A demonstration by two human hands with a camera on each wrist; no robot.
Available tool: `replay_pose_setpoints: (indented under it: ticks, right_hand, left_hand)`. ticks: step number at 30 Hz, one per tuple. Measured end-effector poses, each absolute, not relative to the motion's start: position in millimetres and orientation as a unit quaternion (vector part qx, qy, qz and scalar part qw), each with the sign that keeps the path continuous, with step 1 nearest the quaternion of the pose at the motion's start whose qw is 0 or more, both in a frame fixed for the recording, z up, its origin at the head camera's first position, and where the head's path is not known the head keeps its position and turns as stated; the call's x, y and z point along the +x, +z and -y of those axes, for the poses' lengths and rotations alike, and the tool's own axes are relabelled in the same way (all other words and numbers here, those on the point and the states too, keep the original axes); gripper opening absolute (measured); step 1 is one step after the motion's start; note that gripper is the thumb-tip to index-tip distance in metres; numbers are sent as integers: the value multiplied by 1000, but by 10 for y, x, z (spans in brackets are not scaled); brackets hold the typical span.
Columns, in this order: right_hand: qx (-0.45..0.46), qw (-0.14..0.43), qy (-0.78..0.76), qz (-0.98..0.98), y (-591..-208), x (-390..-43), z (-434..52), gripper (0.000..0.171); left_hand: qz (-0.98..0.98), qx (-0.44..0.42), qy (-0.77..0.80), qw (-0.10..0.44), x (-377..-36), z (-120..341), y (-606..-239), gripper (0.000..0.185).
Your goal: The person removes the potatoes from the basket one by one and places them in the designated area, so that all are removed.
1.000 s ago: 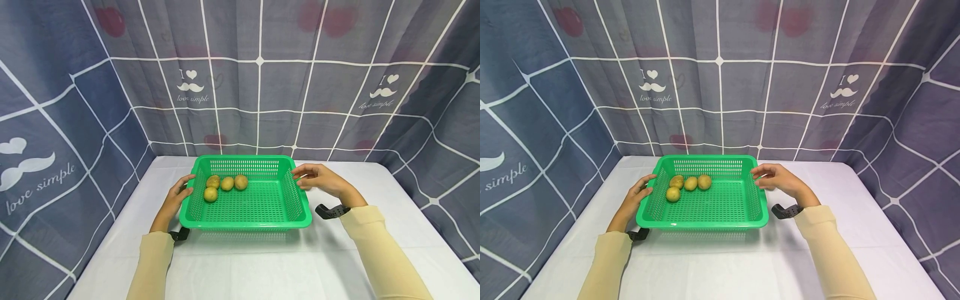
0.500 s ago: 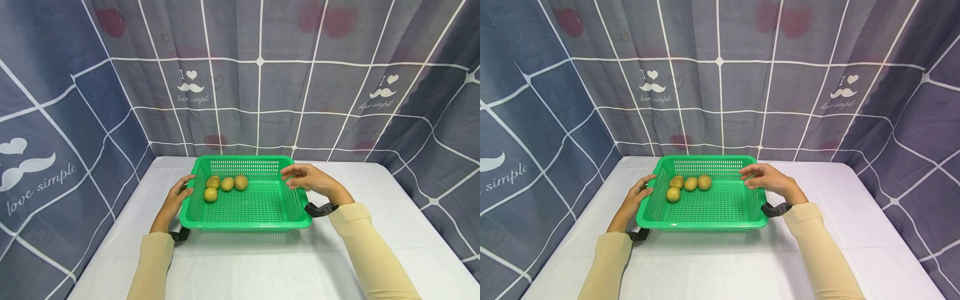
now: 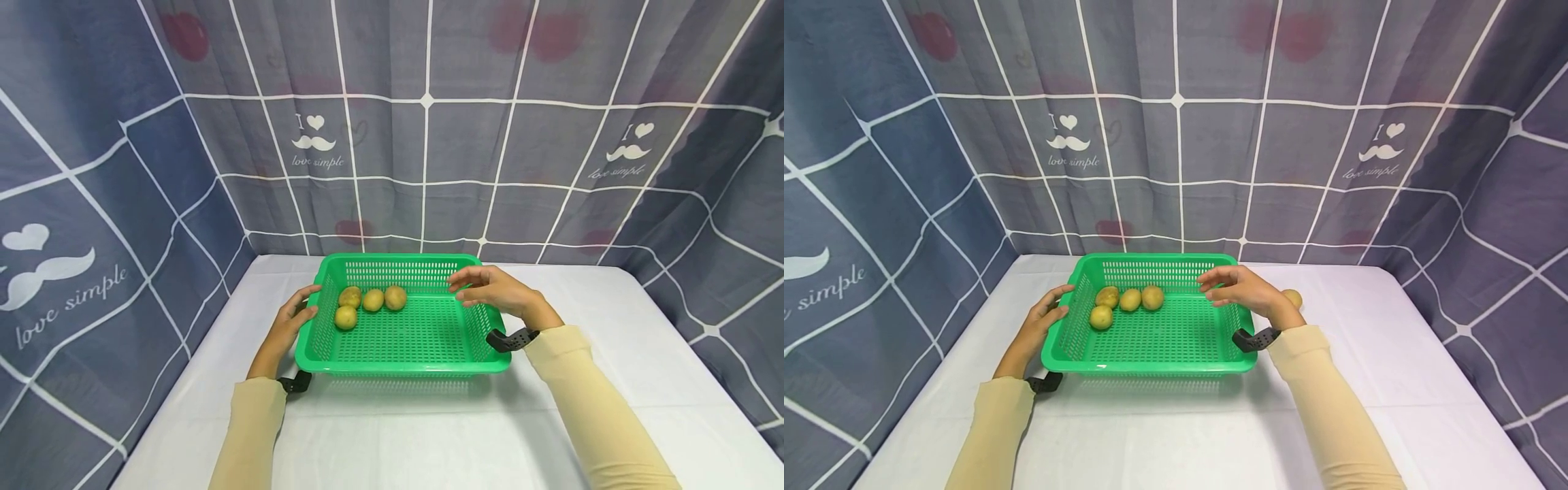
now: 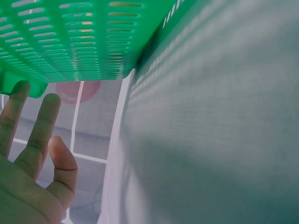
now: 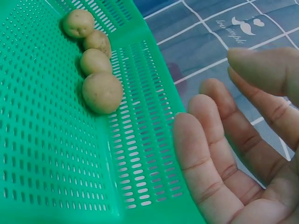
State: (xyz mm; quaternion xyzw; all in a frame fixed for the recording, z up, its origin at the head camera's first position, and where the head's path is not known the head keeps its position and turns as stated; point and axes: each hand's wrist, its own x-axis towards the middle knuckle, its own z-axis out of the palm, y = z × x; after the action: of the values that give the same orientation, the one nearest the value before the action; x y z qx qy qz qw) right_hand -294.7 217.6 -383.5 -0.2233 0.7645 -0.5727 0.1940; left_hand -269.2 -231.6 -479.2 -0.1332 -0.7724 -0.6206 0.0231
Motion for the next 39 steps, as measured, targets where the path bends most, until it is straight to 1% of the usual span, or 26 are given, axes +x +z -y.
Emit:
replay_pose_setpoints:
  ticks: [5, 9, 16, 18, 26, 33, 39]
  right_hand:
    - [-219, 183, -577, -765, -3859, -2970, -2122, 37]
    - [-212, 174, -583, -765, -3857, -2995, -2065, 39]
    - [-197, 137, -614, -752, -3893, -3038, -1911, 32]
    - [-198, 131, -620, -748, -3913, -3055, -1876, 33]
    - [-203, 127, -617, -749, -3995, -3124, -1772, 39]
    - [-193, 123, -609, -759, -3963, -3113, -1681, 43]
    - [-191, 129, -599, -767, -3960, -3138, -1617, 40]
  left_hand:
    - [773, -132, -620, 23, -2688, 2314, -4789, 52]
    - [772, -131, -622, 23, -2686, 2310, -4784, 52]
    - [776, -124, -618, 23, -2686, 2313, -4779, 52]
    - [777, -125, -616, 25, -2691, 2314, -4783, 52]
    - [775, -127, -619, 30, -2699, 2316, -4794, 51]
    - [774, -131, -618, 26, -2683, 2315, -4791, 52]
    - [769, -136, -625, 25, -2693, 2315, -4802, 52]
